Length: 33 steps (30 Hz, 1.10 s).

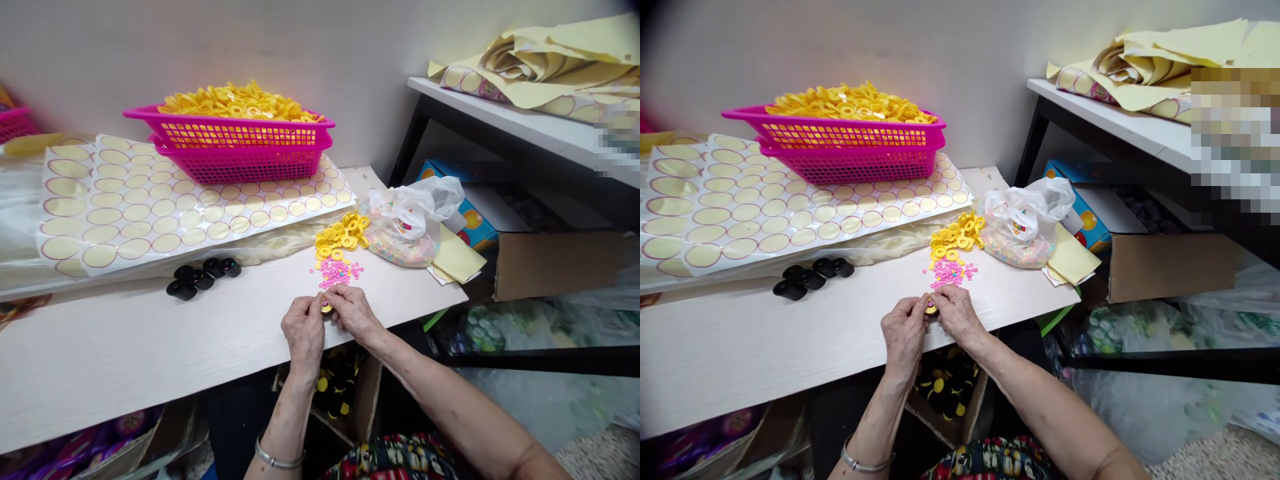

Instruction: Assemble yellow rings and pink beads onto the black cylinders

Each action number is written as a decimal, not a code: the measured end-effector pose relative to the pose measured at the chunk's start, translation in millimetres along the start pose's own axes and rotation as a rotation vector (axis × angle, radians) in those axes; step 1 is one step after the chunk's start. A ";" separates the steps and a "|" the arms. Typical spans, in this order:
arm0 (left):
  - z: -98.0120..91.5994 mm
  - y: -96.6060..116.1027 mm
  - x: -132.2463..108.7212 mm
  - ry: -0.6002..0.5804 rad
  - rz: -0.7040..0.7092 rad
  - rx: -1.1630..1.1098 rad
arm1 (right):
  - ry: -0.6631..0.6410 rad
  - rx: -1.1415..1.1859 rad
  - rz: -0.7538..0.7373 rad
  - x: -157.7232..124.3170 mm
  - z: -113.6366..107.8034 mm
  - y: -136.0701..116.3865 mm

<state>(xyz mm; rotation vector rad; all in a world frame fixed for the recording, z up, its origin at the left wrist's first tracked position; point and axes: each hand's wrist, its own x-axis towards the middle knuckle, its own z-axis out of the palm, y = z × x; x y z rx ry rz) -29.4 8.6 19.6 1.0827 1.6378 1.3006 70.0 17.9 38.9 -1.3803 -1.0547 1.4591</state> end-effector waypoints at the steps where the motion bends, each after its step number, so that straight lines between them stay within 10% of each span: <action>1: 1.3 -0.9 0.4 0.001 -0.021 -0.042 | 0.007 0.019 0.011 0.2 0.3 0.8; 8: -1.3 8.1 6.9 -0.160 -0.177 -0.286 | 0.004 0.152 0.114 8.7 -1.7 1.0; 15: -16.6 0.6 4.0 -0.451 0.022 -0.267 | 0.003 0.165 -0.037 3.3 -2.0 1.4; 19: -20.2 6.9 2.3 -0.419 0.125 -0.153 | -0.100 0.387 -0.070 -11.5 -18.5 0.5; 27: -31.2 35.9 -32.7 -0.367 0.572 0.071 | -0.483 0.512 0.015 -55.8 -56.4 -2.3; 33: -26.1 37.9 -52.6 -0.429 0.952 0.326 | -0.492 0.248 -0.098 -70.4 -58.9 -12.4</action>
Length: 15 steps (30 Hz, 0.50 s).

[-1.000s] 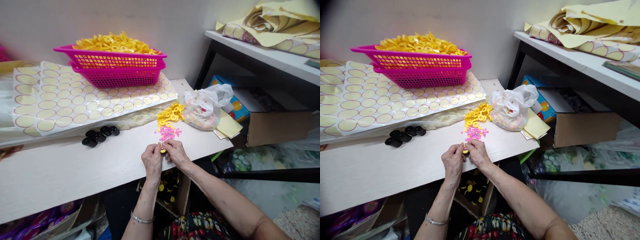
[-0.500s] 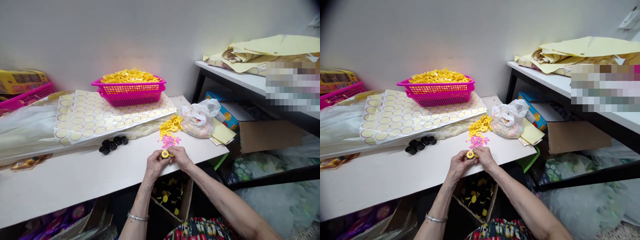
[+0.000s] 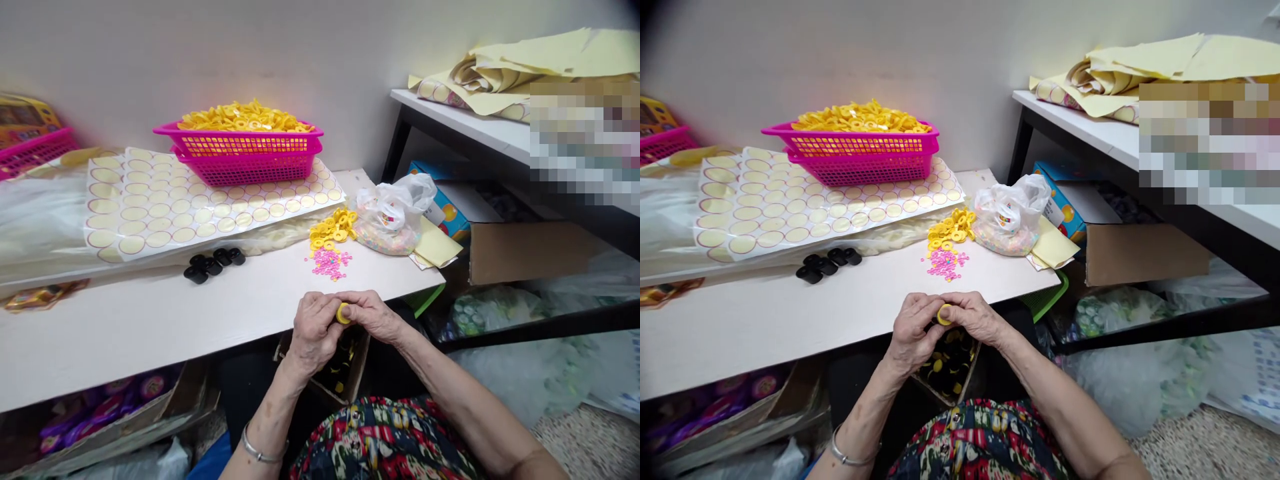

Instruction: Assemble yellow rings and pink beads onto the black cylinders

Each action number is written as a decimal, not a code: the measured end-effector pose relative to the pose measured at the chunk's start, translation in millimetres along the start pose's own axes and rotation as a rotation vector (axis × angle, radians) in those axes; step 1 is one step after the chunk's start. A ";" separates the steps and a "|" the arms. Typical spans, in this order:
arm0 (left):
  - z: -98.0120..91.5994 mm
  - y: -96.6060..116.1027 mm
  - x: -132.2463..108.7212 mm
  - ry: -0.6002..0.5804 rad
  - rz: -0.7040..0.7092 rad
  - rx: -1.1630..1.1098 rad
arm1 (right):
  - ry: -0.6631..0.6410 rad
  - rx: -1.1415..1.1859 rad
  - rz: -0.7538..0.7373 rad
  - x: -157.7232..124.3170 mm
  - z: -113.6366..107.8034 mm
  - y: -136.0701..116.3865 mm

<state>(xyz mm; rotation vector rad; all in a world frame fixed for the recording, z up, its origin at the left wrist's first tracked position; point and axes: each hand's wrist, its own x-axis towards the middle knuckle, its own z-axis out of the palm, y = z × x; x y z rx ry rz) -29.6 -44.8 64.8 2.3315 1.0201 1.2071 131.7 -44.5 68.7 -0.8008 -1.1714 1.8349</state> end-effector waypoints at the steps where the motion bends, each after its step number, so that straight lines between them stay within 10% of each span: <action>1: 1.3 1.9 -1.1 0.017 0.017 0.011 | -0.005 -0.036 -0.010 -1.5 0.2 -0.9; 15: 10.9 14.9 -12.6 0.066 0.233 -0.037 | 0.031 0.111 0.122 -13.2 3.3 5.1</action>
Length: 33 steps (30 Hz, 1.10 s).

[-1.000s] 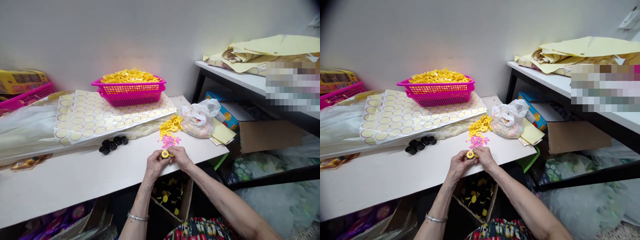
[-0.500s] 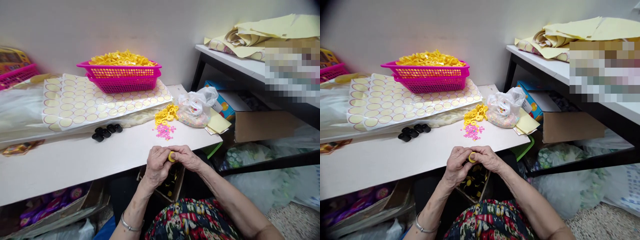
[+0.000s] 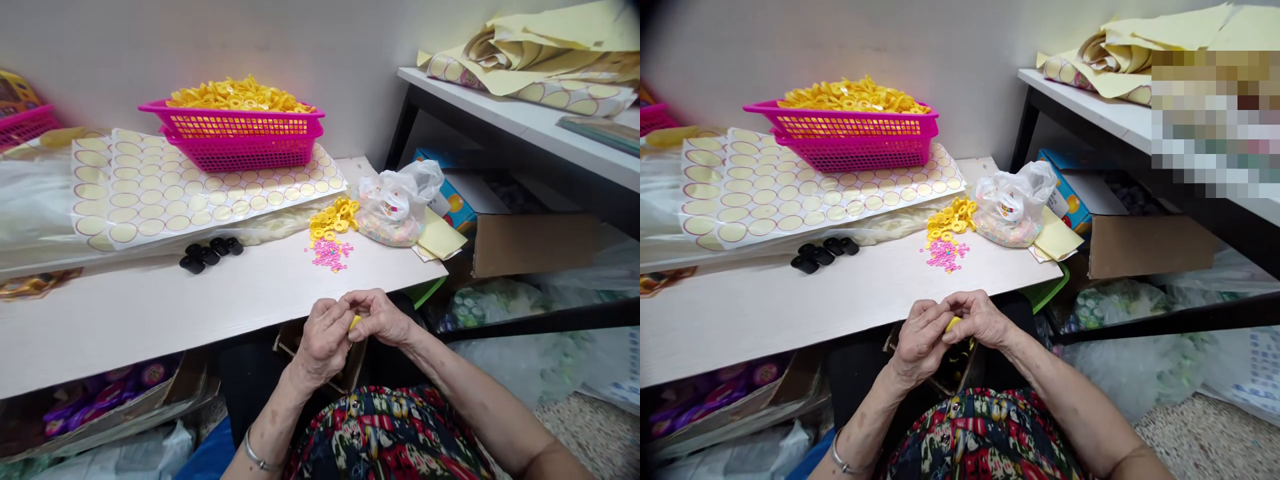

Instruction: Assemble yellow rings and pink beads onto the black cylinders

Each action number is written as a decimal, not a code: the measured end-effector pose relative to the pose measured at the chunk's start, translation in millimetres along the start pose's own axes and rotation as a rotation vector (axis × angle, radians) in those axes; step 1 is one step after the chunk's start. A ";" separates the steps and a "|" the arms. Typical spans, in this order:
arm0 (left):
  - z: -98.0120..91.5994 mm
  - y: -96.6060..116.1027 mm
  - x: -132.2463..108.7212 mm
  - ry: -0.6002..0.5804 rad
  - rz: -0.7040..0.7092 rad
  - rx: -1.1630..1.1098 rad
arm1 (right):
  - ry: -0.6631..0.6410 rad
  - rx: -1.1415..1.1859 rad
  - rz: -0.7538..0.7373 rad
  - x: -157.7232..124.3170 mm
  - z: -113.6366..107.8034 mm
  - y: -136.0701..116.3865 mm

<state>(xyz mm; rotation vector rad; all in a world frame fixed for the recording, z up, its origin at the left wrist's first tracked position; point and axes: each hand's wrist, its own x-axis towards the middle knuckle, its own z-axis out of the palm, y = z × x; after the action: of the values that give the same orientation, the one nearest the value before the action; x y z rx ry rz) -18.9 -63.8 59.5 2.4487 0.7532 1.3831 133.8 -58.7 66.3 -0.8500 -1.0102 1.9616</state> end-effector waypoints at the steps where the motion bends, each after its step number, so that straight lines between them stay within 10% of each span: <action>1: 0.2 -1.5 -1.7 -0.009 -0.030 -0.023 | 0.045 0.016 -0.008 0.9 1.6 4.2; 26: -6.2 -5.3 -38.5 -0.172 -0.433 -0.205 | 0.021 0.116 0.199 10.2 13.2 49.8; 30: -32.4 -11.2 -44.8 -0.397 -0.471 -0.304 | -0.071 -0.164 0.312 21.2 3.7 64.5; 33: -72.9 -42.7 -48.1 -0.138 -0.680 -0.307 | 0.024 -0.579 0.338 35.8 -4.0 75.3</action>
<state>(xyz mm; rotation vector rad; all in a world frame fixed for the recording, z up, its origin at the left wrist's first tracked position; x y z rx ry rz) -114.8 -57.4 44.4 1.7798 1.1034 0.9649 95.5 -57.1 -7.7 -1.4343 -1.5360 1.9393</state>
